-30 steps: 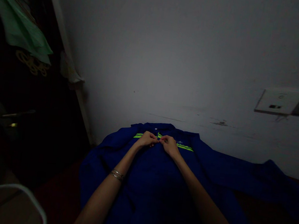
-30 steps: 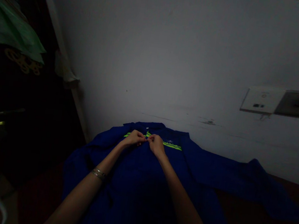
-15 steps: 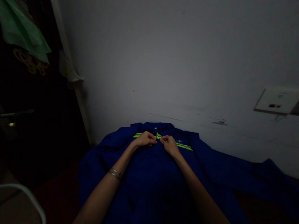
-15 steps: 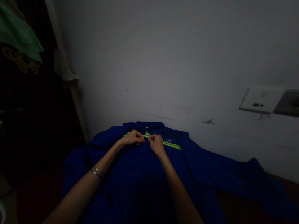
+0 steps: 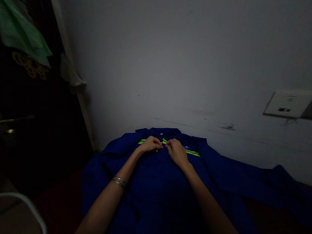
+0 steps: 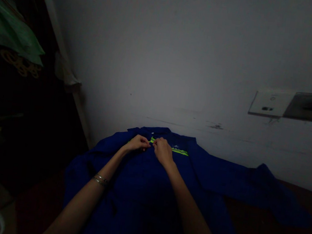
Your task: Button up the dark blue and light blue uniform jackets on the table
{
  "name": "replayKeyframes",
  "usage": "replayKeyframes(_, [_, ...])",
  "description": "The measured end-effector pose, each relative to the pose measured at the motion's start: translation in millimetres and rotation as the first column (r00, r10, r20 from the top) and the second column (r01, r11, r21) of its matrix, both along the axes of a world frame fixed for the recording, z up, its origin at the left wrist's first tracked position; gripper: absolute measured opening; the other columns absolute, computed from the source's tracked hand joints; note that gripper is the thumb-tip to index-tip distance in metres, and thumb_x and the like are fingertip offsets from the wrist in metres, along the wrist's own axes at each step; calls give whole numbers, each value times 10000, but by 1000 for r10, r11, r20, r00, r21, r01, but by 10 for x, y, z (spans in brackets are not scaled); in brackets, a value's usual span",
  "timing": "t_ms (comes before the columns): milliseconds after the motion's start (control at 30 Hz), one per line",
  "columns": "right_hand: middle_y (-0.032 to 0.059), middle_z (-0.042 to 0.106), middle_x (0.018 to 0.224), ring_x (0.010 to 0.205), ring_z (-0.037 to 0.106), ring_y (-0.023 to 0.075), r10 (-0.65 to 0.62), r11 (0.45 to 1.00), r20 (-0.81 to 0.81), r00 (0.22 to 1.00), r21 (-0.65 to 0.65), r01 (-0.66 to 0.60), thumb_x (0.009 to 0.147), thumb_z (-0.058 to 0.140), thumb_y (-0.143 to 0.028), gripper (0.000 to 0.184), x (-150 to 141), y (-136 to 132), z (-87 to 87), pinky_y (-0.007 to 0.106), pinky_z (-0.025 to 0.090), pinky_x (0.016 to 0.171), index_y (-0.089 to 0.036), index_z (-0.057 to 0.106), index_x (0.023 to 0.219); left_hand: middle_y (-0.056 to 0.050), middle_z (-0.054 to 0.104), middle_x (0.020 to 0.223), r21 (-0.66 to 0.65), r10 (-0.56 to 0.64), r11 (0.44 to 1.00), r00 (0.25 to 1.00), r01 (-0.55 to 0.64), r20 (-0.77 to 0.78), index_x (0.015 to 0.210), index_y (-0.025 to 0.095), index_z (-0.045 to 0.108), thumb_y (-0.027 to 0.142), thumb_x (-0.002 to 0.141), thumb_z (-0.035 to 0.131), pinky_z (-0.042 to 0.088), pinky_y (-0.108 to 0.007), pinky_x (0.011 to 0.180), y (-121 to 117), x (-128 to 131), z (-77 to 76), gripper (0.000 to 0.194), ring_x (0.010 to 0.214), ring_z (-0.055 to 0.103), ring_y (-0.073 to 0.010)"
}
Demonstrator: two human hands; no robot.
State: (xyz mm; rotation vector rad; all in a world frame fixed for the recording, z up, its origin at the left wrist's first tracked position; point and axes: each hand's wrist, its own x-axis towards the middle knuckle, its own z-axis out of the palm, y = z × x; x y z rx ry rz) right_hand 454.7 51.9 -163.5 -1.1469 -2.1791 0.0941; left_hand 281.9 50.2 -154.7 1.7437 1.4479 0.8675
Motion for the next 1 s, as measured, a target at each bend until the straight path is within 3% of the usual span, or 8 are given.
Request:
replayKeyframes(200, [58,601,927,890,536,166,-36,999,51,998,10,35,841,445,-246,155,-9,-81,34,229,368,678,-191,579,894,28,523,472,8,-37,999,999,37,5,705,93,634,322,626,645,341,-166,437,-3,-3,-6,242,418,456,-59])
replayKeyframes(500, [61,628,900,841,568,159,31,996,-27,999,-78,-33,805,486,-203,152,-17,-17,27,219,370,700,-183,625,864,20,532,478,67,57,996,997,-53,-55,691,84,648,239,641,630,353,-168,449,-31,63,37,163,440,474,-67])
replayKeyframes(733, [64,649,857,798,583,154,83,993,-139,987,-74,-94,773,521,-176,144,-23,69,-13,223,395,725,-162,646,844,19,534,485,111,35,993,997,-28,-63,690,82,641,228,653,621,345,-163,439,-30,116,57,152,445,480,-69])
replayKeyframes(1000, [58,643,836,787,578,146,106,985,-204,973,-113,-131,769,516,-163,129,-9,93,-33,226,397,720,-157,637,814,2,582,509,-22,4,1000,995,-2,97,730,72,632,191,685,591,428,-187,511,-67,14,137,134,475,545,-81])
